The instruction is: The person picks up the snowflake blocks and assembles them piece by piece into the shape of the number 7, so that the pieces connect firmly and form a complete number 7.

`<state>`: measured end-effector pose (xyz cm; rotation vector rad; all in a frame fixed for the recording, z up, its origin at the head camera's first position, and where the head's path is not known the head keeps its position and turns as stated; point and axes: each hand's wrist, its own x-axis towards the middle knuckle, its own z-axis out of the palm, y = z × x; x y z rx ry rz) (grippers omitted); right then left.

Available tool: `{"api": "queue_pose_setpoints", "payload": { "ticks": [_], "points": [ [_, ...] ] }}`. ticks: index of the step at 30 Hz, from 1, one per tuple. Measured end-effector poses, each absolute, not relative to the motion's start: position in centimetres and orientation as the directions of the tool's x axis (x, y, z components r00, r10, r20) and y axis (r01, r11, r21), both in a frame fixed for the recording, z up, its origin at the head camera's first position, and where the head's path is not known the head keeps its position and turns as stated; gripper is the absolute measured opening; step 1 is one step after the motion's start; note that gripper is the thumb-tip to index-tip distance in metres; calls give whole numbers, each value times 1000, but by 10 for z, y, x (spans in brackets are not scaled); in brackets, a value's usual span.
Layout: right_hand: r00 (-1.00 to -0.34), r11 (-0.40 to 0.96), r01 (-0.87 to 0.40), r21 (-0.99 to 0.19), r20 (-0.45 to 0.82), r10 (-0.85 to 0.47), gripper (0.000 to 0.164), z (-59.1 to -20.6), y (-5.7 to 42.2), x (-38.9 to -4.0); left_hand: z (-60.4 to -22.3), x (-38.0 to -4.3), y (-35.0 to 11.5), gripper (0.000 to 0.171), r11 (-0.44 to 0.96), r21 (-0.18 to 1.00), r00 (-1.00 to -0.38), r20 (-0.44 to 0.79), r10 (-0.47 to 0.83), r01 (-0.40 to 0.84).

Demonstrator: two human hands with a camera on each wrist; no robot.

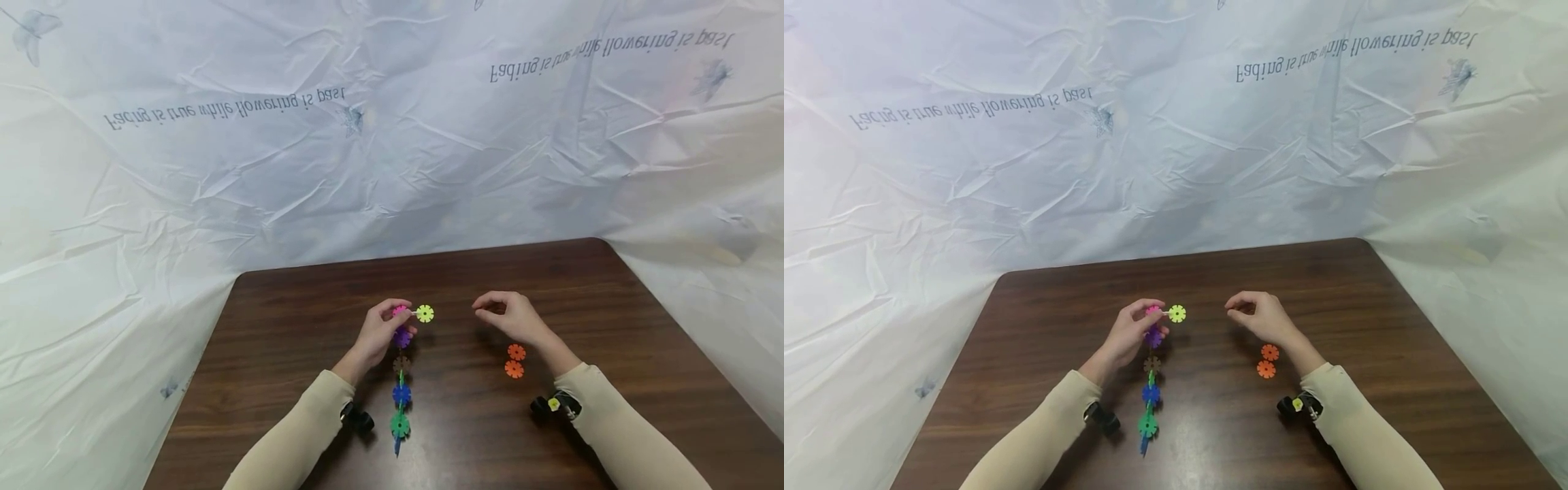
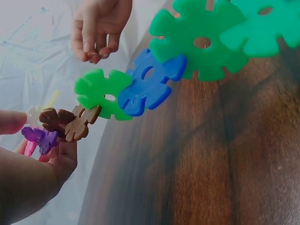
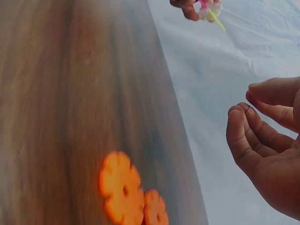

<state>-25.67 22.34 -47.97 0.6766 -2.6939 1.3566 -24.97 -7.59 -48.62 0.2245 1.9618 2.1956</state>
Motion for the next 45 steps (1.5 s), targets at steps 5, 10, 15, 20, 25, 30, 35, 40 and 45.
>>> {"api": "queue_pose_setpoints", "payload": {
  "ticks": [5, 10, 15, 20, 25, 30, 35, 40, 45],
  "points": [
    [-901, 552, -417, -722, 245, -359, 16, -483, 235, -256, -486, -249, -76, 24, -133, 991, -972, 0, 236, -32],
    [-897, 579, -427, -695, 244, -368, 21, -486, 242, -254, -487, -250, -75, 25, -151, 988, -969, 0, 246, -39],
    [-898, 617, -426, -661, 225, -379, 22, -491, 249, -252, -486, -251, -75, 28, -140, 989, -970, -9, 245, -45],
    [-901, 639, -414, -649, 190, -390, 25, -496, 258, -249, -486, -253, -76, 26, -117, 992, -973, -15, 229, -43],
    [-910, 663, -392, -638, 163, -382, 26, -497, 265, -245, -485, -253, -77, 25, -101, 993, -974, -30, 225, -54],
    [-917, 704, -371, -606, 119, -380, 27, -498, 270, -240, -486, -253, -77, 31, -108, 992, -973, -35, 229, -61],
    [-911, 721, -369, -586, 76, -404, 28, -501, 274, -236, -487, -253, -77, 37, -117, 991, -972, -32, 232, -61],
    [-908, 726, -366, -583, 54, -415, 27, -503, 277, -233, -487, -253, -76, 37, -119, 991, -974, -32, 225, -61],
    [-906, 742, -366, -562, 33, -422, 28, -503, 278, -232, -487, -252, -76, 35, -113, 992, -974, -34, 226, -61]
  ]
}}
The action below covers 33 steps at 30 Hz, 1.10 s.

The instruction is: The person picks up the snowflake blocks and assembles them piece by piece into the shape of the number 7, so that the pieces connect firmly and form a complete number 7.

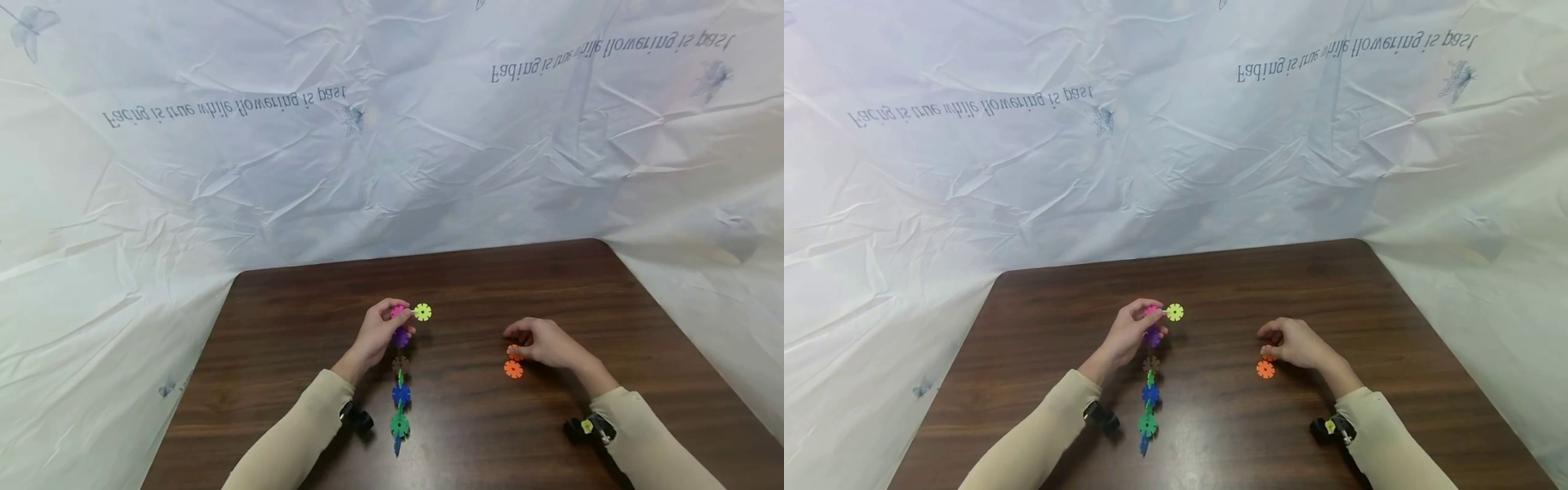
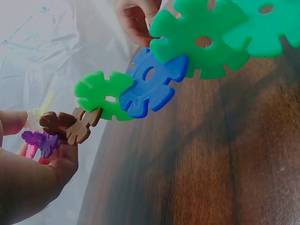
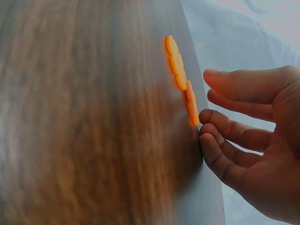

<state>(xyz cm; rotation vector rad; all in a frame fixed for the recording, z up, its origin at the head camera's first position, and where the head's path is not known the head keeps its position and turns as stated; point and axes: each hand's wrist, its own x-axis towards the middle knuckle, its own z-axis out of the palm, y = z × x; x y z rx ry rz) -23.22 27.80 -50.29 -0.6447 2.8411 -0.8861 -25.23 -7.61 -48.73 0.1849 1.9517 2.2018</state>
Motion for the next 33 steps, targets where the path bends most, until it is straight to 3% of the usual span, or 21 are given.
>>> {"api": "queue_pose_setpoints", "payload": {
  "ticks": [12, 33],
  "points": [
    [-846, 726, -478, -495, 38, -532, 23, -500, 283, -231, -489, -251, -77, 38, -119, 990, -971, -41, 234, -71],
    [-891, 726, -408, -553, 69, -448, 24, -504, 280, -236, -487, -252, -80, 37, -104, 992, -969, -41, 243, -68]
  ]
}}
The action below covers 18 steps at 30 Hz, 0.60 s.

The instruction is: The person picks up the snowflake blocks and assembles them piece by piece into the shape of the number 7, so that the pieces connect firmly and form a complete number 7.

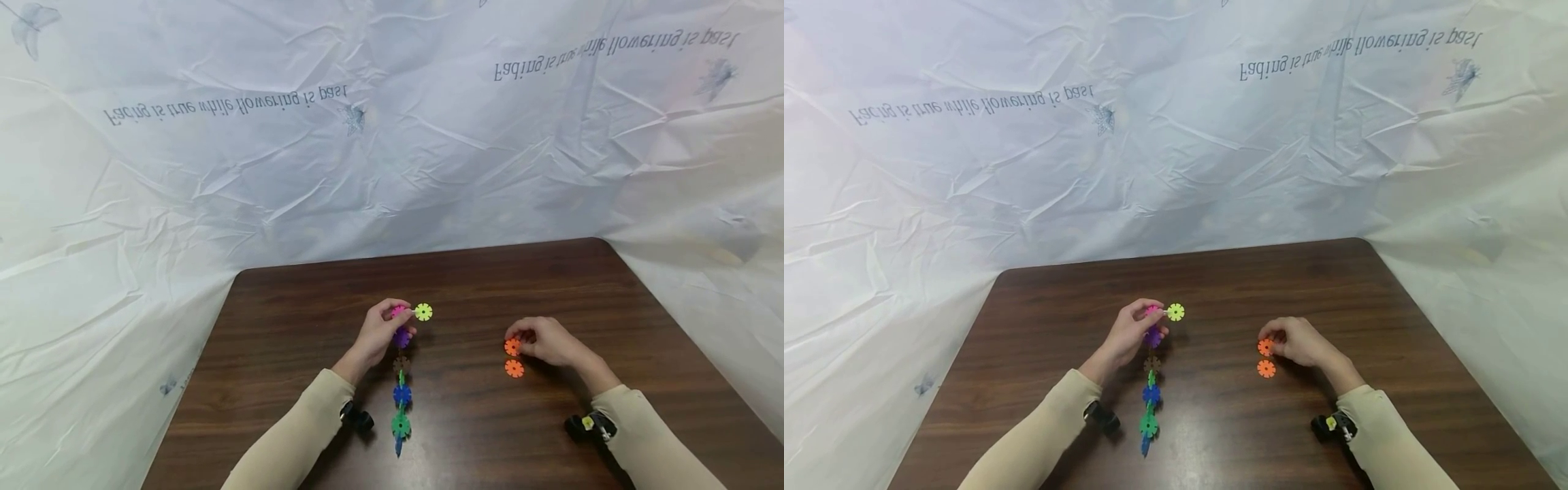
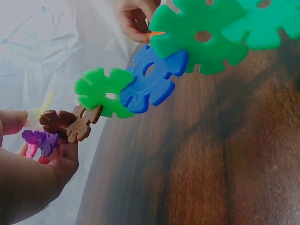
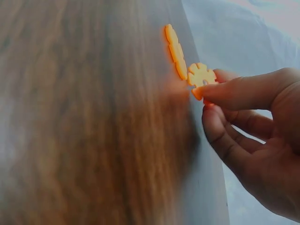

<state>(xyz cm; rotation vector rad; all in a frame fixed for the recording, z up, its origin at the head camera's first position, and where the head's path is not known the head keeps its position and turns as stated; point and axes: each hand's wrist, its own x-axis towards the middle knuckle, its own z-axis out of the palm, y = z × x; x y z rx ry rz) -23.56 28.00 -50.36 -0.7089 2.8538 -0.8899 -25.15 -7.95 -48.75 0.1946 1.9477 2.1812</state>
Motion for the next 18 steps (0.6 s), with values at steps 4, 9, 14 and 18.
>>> {"api": "queue_pose_setpoints", "payload": {
  "ticks": [4, 9, 14, 18],
  "points": [
    [-893, 712, -418, -565, 110, -437, 21, -503, 280, -237, -486, -250, -80, 37, -101, 993, -970, -42, 240, -68],
    [-886, 691, -437, -576, 144, -440, 21, -503, 277, -238, -486, -248, -80, 35, -97, 993, -971, -42, 234, -66],
    [-880, 675, -458, -578, 188, -435, 20, -502, 271, -240, -487, -248, -79, 34, -101, 993, -970, -32, 241, -57],
    [-869, 654, -485, -581, 236, -435, 21, -501, 265, -243, -487, -246, -78, 35, -102, 994, -968, -23, 250, -50]
  ]
}}
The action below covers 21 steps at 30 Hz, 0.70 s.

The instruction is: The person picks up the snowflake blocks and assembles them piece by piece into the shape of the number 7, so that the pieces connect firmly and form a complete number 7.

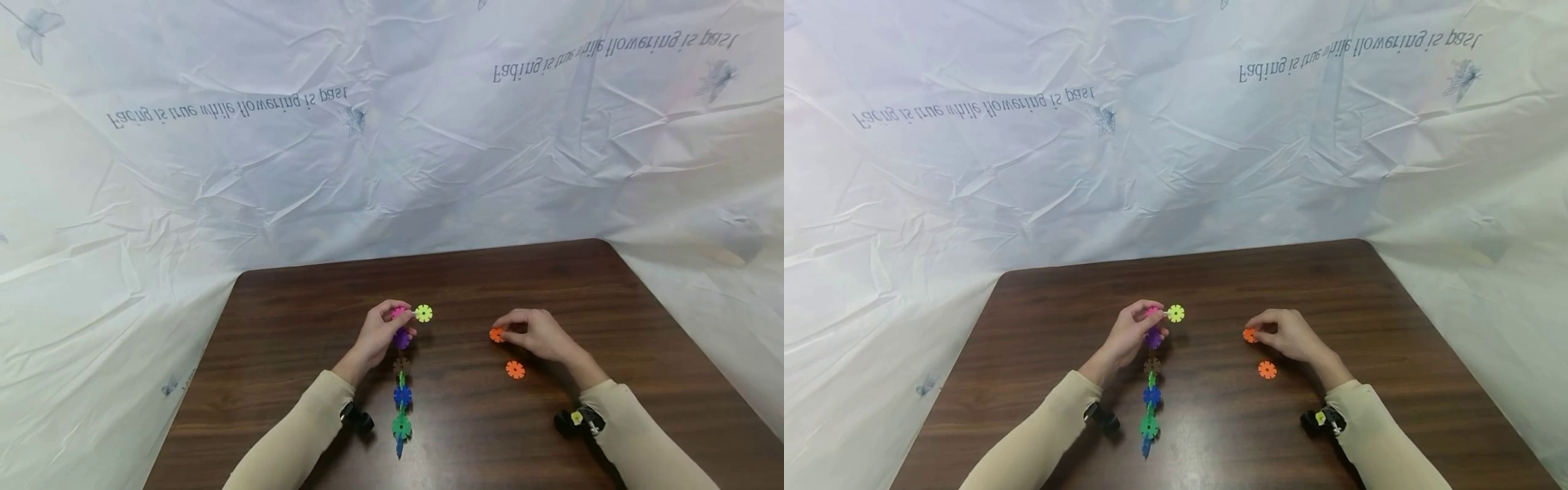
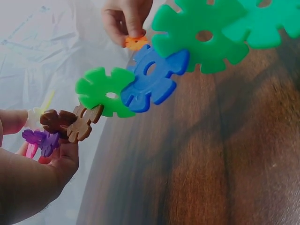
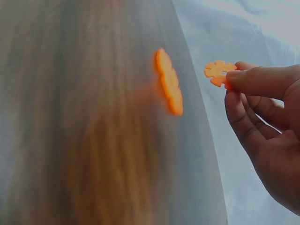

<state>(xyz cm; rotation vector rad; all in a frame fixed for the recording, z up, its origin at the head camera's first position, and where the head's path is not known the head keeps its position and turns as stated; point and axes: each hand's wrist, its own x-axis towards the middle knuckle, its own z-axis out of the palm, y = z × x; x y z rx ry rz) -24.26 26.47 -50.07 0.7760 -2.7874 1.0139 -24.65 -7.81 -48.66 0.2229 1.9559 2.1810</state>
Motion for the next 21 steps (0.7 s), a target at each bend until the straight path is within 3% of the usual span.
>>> {"api": "queue_pose_setpoints", "payload": {
  "ticks": [21],
  "points": [
    [-823, 538, -565, -626, 376, -427, 21, -488, 229, -250, -486, -246, -78, 37, -98, 993, -965, -32, 262, -60]
  ]
}}
